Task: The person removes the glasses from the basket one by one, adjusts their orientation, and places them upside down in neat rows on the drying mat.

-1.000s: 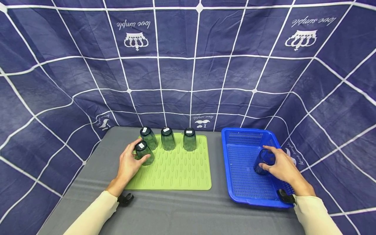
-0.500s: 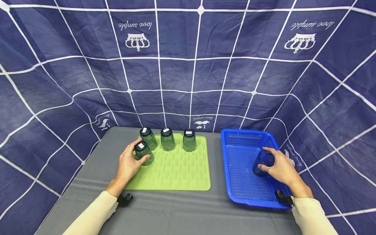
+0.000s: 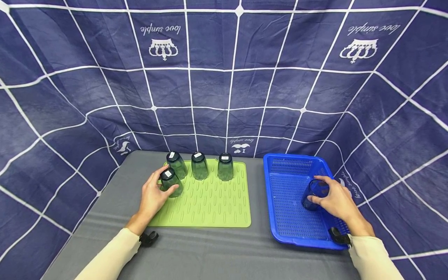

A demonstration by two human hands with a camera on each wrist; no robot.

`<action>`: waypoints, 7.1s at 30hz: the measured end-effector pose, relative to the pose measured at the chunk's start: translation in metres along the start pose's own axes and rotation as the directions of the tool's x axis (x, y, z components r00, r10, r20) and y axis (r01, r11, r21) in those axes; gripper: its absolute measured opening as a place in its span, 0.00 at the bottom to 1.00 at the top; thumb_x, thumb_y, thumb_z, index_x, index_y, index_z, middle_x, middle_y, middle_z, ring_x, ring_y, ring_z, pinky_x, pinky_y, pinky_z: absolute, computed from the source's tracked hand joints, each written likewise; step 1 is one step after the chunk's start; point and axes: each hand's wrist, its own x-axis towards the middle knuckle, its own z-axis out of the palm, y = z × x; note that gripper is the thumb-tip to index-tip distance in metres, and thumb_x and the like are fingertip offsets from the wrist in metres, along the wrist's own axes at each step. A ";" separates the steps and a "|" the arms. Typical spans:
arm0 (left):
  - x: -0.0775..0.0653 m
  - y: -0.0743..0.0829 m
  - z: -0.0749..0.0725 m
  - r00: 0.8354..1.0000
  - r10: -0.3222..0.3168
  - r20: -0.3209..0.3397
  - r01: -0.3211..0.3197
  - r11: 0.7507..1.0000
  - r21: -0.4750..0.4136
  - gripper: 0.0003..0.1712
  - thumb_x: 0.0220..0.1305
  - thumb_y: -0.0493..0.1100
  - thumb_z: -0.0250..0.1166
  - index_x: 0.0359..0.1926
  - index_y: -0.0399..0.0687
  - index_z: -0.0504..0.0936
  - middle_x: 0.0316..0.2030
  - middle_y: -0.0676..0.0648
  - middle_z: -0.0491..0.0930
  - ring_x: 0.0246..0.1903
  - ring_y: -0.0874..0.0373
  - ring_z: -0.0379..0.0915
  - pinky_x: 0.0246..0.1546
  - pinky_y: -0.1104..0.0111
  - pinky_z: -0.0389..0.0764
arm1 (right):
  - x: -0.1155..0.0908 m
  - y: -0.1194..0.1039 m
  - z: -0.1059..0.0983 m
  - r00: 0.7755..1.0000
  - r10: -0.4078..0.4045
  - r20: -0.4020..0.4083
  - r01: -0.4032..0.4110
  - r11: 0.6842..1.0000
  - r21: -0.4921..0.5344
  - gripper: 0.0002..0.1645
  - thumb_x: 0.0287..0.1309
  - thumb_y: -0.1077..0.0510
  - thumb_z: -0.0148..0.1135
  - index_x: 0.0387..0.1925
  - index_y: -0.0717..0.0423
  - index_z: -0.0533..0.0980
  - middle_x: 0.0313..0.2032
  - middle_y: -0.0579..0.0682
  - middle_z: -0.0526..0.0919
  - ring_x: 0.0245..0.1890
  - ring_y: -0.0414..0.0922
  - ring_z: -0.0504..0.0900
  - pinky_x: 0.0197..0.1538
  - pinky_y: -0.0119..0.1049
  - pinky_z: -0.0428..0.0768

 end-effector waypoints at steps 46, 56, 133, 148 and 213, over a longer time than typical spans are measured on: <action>0.000 -0.002 0.001 1.000 0.024 -0.010 -0.024 0.999 -0.028 0.54 0.52 0.36 0.94 0.80 0.51 0.82 0.61 0.33 0.90 0.47 0.33 0.85 0.49 0.43 0.84 | -0.001 -0.045 -0.019 0.993 -0.008 -0.115 0.009 1.000 0.015 0.52 0.51 0.42 0.95 0.73 0.58 0.83 0.54 0.71 0.95 0.54 0.77 0.92 0.50 0.74 0.83; 0.000 -0.001 0.000 1.000 0.011 0.006 -0.010 0.999 -0.039 0.54 0.52 0.37 0.94 0.80 0.53 0.82 0.63 0.32 0.89 0.51 0.32 0.85 0.52 0.41 0.85 | -0.002 -0.051 -0.019 0.993 -0.009 -0.115 0.010 1.000 0.014 0.53 0.51 0.41 0.95 0.73 0.58 0.83 0.54 0.70 0.95 0.54 0.77 0.92 0.49 0.73 0.84; 0.001 0.036 -0.021 1.000 0.006 0.011 -0.006 1.000 -0.024 0.49 0.60 0.43 0.91 0.81 0.51 0.82 0.75 0.33 0.82 0.73 0.27 0.79 0.77 0.34 0.78 | -0.014 -0.149 -0.023 0.970 -0.061 -0.235 0.126 0.954 0.273 0.48 0.52 0.46 0.97 0.75 0.39 0.85 0.55 0.51 0.97 0.45 0.22 0.91 0.45 0.15 0.81; 0.000 0.054 -0.027 0.997 0.071 -0.019 -0.071 0.997 0.008 0.48 0.60 0.45 0.91 0.80 0.53 0.83 0.75 0.36 0.83 0.67 0.27 0.81 0.66 0.31 0.81 | -0.012 -0.160 -0.012 0.975 -0.076 -0.209 0.142 0.935 0.325 0.48 0.56 0.47 0.96 0.77 0.37 0.83 0.58 0.52 0.97 0.49 0.40 0.99 0.43 0.17 0.86; -0.014 0.123 -0.017 0.981 0.195 0.025 -0.185 0.961 -0.204 0.41 0.66 0.45 0.88 0.78 0.52 0.85 0.74 0.45 0.85 0.74 0.41 0.83 0.76 0.43 0.83 | -0.008 -0.201 0.028 0.985 -0.008 -0.173 0.110 0.801 0.588 0.44 0.58 0.52 0.94 0.74 0.36 0.84 0.62 0.51 0.95 0.55 0.36 0.96 0.47 0.27 0.93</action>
